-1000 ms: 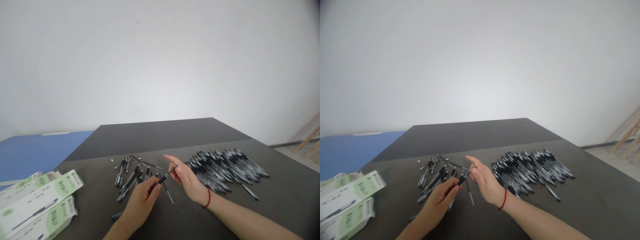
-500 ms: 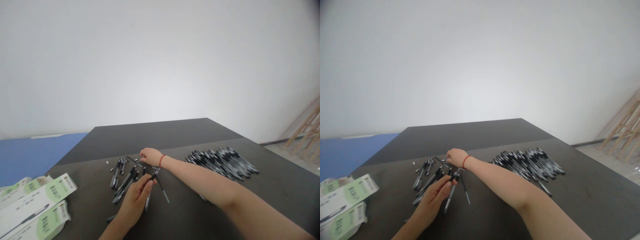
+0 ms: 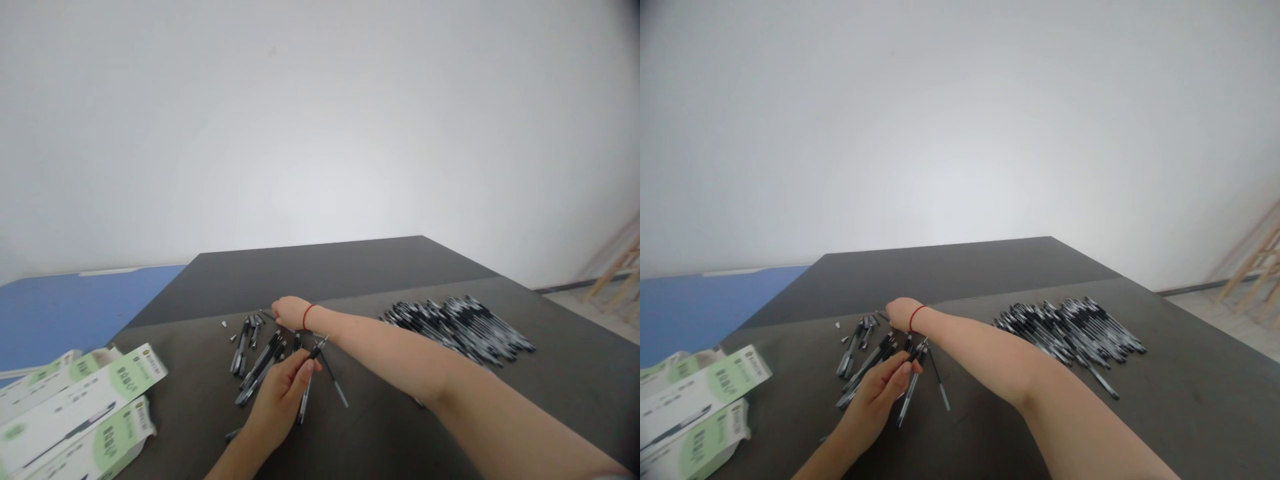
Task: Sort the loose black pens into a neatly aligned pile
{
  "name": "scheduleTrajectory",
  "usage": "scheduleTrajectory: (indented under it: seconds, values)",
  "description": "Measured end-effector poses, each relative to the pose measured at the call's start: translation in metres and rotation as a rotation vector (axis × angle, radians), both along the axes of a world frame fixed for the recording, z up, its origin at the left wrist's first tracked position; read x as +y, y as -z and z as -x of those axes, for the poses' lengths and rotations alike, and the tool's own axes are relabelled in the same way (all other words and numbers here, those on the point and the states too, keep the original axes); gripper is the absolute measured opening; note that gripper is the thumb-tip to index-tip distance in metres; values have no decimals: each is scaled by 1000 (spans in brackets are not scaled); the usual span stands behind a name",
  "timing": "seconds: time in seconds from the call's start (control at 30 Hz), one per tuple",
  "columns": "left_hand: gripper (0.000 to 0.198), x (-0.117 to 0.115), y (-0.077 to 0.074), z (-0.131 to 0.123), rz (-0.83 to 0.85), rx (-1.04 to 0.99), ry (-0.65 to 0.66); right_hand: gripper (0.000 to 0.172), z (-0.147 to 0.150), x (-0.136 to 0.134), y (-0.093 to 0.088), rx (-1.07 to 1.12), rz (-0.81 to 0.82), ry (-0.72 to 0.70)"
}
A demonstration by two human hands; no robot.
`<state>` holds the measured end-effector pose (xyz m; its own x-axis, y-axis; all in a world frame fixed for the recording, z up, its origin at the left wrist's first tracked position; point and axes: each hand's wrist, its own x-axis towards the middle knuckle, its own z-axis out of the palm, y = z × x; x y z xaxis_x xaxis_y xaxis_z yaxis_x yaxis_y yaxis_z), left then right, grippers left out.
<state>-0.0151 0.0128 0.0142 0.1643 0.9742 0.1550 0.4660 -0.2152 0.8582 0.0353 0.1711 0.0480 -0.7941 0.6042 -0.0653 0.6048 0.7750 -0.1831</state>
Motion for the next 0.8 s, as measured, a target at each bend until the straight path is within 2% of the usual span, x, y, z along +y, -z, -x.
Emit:
scheduleTrajectory:
  seconds: [0.17,0.33,0.43,0.53,0.57,0.63,0.7,0.8]
  values:
    - [36,2,4,1,-2,-21,-6,19,-3,-7,-7,24,87,51]
    - [36,4,6,5,17,-29,-8,20,-11,-1,-12,203,200,140]
    - [35,6,7,8,6,-11,-38,25,-39,0,-17,348,288,176]
    - [36,7,8,7,-18,21,-67,28,-82,-18,-13,481,370,197]
    - [37,7,7,6,-27,38,-73,27,-96,-28,-10,543,409,206]
    - [37,6,5,4,-45,91,-74,20,-120,-48,0,880,680,277]
    - [36,5,1,2,-63,156,-65,18,-138,-65,11,1066,827,321]
    - [33,3,-3,2,-96,250,-42,16,-149,-79,20,1159,850,356]
